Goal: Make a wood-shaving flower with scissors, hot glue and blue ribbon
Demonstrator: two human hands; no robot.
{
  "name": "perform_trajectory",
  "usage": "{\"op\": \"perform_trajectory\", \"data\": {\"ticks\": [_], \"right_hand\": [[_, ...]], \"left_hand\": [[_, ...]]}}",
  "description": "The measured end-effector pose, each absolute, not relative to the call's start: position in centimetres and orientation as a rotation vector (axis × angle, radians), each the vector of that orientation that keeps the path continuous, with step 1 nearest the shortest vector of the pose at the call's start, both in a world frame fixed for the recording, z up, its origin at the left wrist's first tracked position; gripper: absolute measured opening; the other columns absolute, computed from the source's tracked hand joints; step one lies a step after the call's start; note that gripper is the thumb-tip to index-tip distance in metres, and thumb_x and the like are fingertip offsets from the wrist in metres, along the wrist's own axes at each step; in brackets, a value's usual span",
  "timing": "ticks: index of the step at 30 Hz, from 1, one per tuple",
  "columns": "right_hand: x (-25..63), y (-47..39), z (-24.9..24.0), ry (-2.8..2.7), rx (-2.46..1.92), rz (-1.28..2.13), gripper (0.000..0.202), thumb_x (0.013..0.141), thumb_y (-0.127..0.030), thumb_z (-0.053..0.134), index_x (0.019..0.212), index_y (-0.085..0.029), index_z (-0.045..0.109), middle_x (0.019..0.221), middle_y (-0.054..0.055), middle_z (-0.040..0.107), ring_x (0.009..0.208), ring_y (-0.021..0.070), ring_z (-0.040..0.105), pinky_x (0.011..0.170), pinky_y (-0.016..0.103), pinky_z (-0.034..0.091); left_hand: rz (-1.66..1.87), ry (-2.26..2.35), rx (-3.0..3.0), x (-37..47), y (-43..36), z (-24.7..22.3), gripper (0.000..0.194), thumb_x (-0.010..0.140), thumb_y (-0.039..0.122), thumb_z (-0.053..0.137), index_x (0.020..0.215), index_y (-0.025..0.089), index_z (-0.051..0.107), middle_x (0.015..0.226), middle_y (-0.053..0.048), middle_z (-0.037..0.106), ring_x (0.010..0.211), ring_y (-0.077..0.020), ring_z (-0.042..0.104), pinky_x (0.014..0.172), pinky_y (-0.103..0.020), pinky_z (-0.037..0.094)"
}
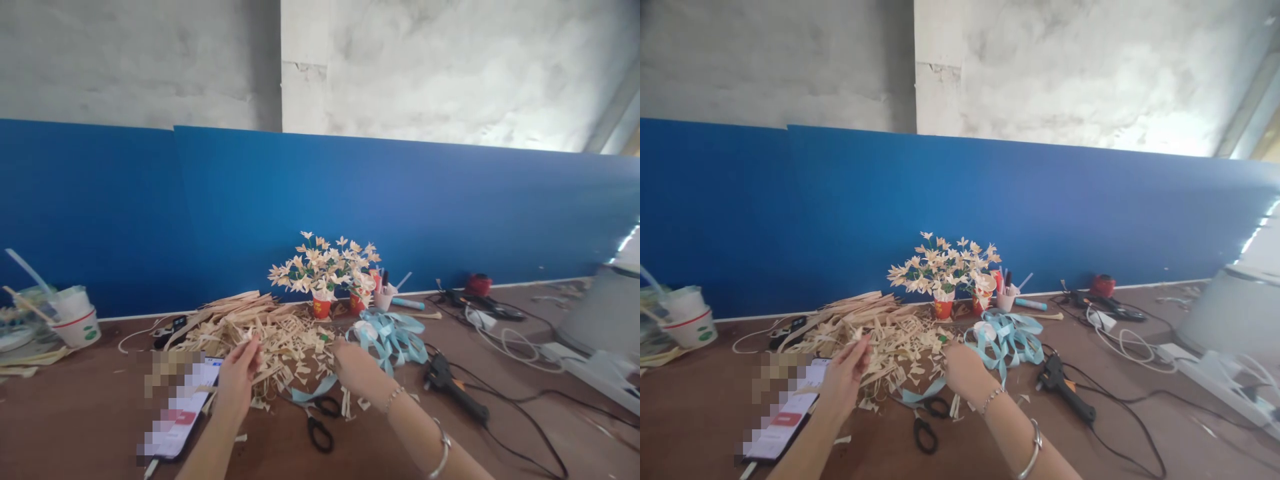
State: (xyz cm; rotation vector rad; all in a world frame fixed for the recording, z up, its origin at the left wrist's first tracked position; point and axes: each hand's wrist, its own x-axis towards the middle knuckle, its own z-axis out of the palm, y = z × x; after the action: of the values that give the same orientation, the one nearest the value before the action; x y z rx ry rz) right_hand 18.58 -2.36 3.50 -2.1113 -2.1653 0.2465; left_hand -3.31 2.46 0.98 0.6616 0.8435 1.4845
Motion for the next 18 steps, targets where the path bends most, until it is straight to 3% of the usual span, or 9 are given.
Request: {"op": "perform_trajectory", "data": {"ticks": [3, 5, 7, 9, 11, 13, 18], "right_hand": [[16.5, -2.6, 4.2, -2.037, -1.815, 0.302, 0.044, 0.071, -0.004, 0.041, 0.112, -0.014, 0.054, 0.115, 0.012, 0.057, 0.096, 0.0191, 0.057, 0.084, 0.029, 0.041], [14.7, -2.5, 3.8, -1.934, -1.494, 0.581, 0.064, 0.066, -0.003, 0.043, 0.127, -0.020, 0.040, 0.124, 0.009, 0.051, 0.079, 0.0125, 0.060, 0.071, 0.023, 0.045], [13.1, -2.2, 2.9, -1.856, -1.272, 0.854, 0.071, 0.064, -0.004, 0.047, 0.131, -0.021, 0.032, 0.120, 0.008, 0.053, 0.069, 0.0097, 0.059, 0.060, 0.019, 0.045], [12.2, -1.8, 1.9, -1.889, -1.175, 0.967, 0.051, 0.067, -0.007, 0.047, 0.117, -0.018, 0.049, 0.097, 0.003, 0.064, 0.067, 0.0099, 0.058, 0.059, 0.018, 0.043], [12.2, -1.6, 1.4, -1.946, -1.247, 0.890, 0.024, 0.074, -0.012, 0.044, 0.087, -0.014, 0.064, 0.073, 0.000, 0.064, 0.062, 0.0100, 0.055, 0.057, 0.017, 0.040], [13.4, -1.3, 1.6, -1.962, -1.428, 0.683, 0.026, 0.078, -0.015, 0.042, 0.067, -0.014, 0.065, 0.062, -0.001, 0.062, 0.059, 0.0102, 0.052, 0.055, 0.018, 0.037], [18.8, -0.7, 3.0, -1.861, -1.772, 0.315, 0.028, 0.079, -0.016, 0.040, 0.071, -0.015, 0.067, 0.068, 0.003, 0.066, 0.063, 0.0134, 0.055, 0.060, 0.020, 0.036]], "left_hand": [[1.295, 0.831, 0.811, -2.3, 1.7, 0.5, 0.029, 0.053, 0.029, 0.077, 0.075, 0.011, 0.068, 0.060, 0.001, 0.062, 0.046, -0.0044, 0.048, 0.044, -0.015, 0.038], [1.195, 0.841, 0.892, -1.7, 1.1, 0.2, 0.030, 0.054, 0.033, 0.076, 0.074, 0.011, 0.068, 0.057, 0.001, 0.061, 0.043, -0.0045, 0.047, 0.041, -0.016, 0.035], [1.096, 0.842, 0.952, -1.5, 0.7, 0.0, 0.030, 0.056, 0.036, 0.074, 0.070, 0.011, 0.067, 0.047, 0.002, 0.057, 0.037, -0.0041, 0.042, 0.036, -0.015, 0.028], [1.062, 0.821, 0.950, -1.6, 0.5, 0.1, 0.030, 0.056, 0.037, 0.074, 0.068, 0.010, 0.067, 0.045, 0.002, 0.056, 0.035, -0.0034, 0.039, 0.034, -0.015, 0.024], [1.115, 0.791, 0.880, -2.0, 0.7, 0.4, 0.031, 0.054, 0.035, 0.076, 0.071, 0.011, 0.067, 0.054, -0.001, 0.062, 0.036, -0.0027, 0.041, 0.034, -0.014, 0.027], [1.208, 0.757, 0.782, -2.5, 1.0, 0.7, 0.031, 0.052, 0.030, 0.077, 0.074, 0.010, 0.067, 0.062, -0.002, 0.064, 0.040, -0.0021, 0.044, 0.036, -0.013, 0.032], [1.370, 0.674, 0.603, -3.4, 2.1, 1.0, 0.027, 0.053, 0.021, 0.077, 0.076, 0.011, 0.067, 0.061, 0.000, 0.061, 0.043, -0.0018, 0.045, 0.036, -0.010, 0.035]]}}
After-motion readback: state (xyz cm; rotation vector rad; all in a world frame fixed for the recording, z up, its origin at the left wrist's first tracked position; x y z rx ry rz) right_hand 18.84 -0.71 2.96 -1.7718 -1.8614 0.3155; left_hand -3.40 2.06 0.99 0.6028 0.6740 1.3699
